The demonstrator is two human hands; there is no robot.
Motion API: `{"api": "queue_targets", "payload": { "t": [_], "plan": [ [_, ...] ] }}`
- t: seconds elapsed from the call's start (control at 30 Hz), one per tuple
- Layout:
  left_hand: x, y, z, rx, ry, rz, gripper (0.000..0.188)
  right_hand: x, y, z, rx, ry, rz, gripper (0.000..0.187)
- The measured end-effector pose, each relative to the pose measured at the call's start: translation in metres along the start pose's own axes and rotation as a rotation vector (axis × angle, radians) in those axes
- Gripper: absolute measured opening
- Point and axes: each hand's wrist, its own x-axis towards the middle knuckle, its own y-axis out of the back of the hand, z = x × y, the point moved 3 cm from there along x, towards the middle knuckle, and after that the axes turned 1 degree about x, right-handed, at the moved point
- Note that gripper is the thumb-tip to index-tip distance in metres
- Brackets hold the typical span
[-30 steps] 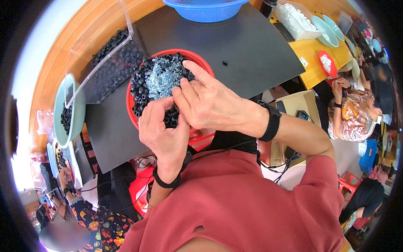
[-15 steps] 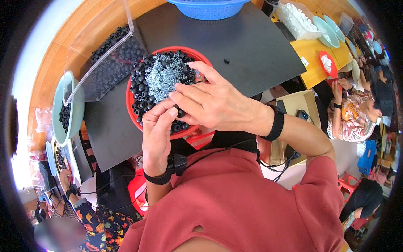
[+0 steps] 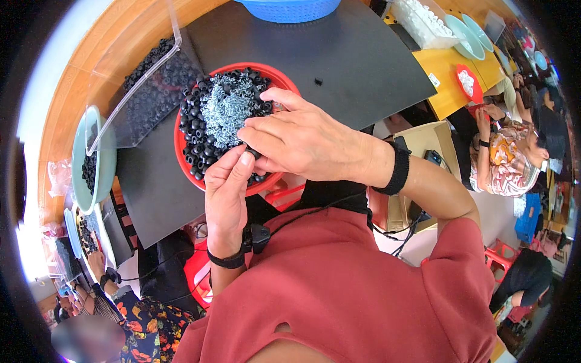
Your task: Manually assembling small black plastic rings onto tiny blue or clear plastic components.
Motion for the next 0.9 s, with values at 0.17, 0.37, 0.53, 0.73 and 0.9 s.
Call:
{"api": "queue_targets", "payload": {
  "t": [0.17, 0.37, 0.53, 0.73, 0.9],
  "plan": [
    [0.001, -0.008, -0.001, 0.169, -0.05, 0.03, 0.027, -0.003, -0.006, 0.002, -0.044, 0.082, 0.009, 0.031],
    [0.007, -0.013, -0.002, 0.21, -0.089, 0.066, 0.026, -0.002, -0.003, 0.007, -0.154, 0.138, 0.025, 0.03],
    [0.0, -0.008, 0.004, 0.401, -0.123, 0.074, 0.024, 0.0, 0.0, 0.003, -0.078, 0.103, 0.067, 0.031],
    [-0.01, 0.005, 0.015, 0.344, -0.179, 0.223, 0.025, 0.011, 0.025, 0.037, -0.02, -0.258, -0.745, 0.025],
    [-0.012, 0.002, 0.012, 0.288, -0.22, 0.209, 0.024, 0.106, 0.031, 0.056, 0.354, -0.237, -0.056, 0.03]
  ]
}}
